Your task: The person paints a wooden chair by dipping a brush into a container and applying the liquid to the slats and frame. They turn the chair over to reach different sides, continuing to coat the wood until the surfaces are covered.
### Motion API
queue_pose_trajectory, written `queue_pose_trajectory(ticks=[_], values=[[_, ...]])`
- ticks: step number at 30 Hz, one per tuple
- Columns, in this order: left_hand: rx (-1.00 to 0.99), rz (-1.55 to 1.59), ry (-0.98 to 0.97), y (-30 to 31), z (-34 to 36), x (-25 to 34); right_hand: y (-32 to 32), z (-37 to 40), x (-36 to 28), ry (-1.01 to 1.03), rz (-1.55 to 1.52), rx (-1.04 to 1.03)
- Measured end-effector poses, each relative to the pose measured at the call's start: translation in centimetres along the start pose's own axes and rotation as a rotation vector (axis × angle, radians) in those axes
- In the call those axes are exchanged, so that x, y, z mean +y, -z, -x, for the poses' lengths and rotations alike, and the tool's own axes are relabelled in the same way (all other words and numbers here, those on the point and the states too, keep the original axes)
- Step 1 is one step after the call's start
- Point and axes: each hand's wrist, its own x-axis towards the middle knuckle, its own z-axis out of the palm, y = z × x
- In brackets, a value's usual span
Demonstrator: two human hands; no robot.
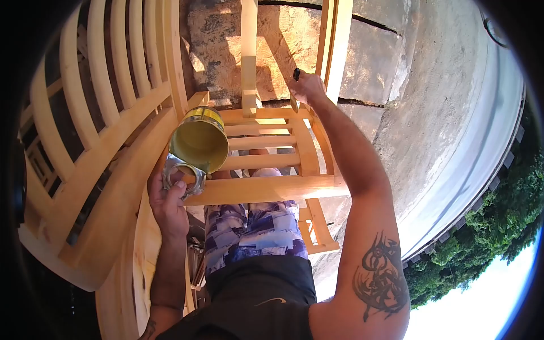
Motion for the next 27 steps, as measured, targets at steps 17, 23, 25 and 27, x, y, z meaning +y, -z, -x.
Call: queue_pose_trajectory(ticks=[17,23,25,27], values=[[-0.003,0.036,-0.055,0.9,-0.2,-0.6,5.7,3.3,0.0,0.019,-0.003,0.108],[0.006,0.099,-0.030,0.6,-0.3,-0.2,2.3,6.4,6.4,-0.006,-0.178,0.296],[0.005,0.095,-0.009,0.6,-0.4,-0.3,2.6,6.8,4.7,-0.065,-0.276,0.301],[-0.007,0.089,-0.002,0.7,-0.5,-0.4,2.1,5.8,4.2,0.004,-0.340,0.394]])
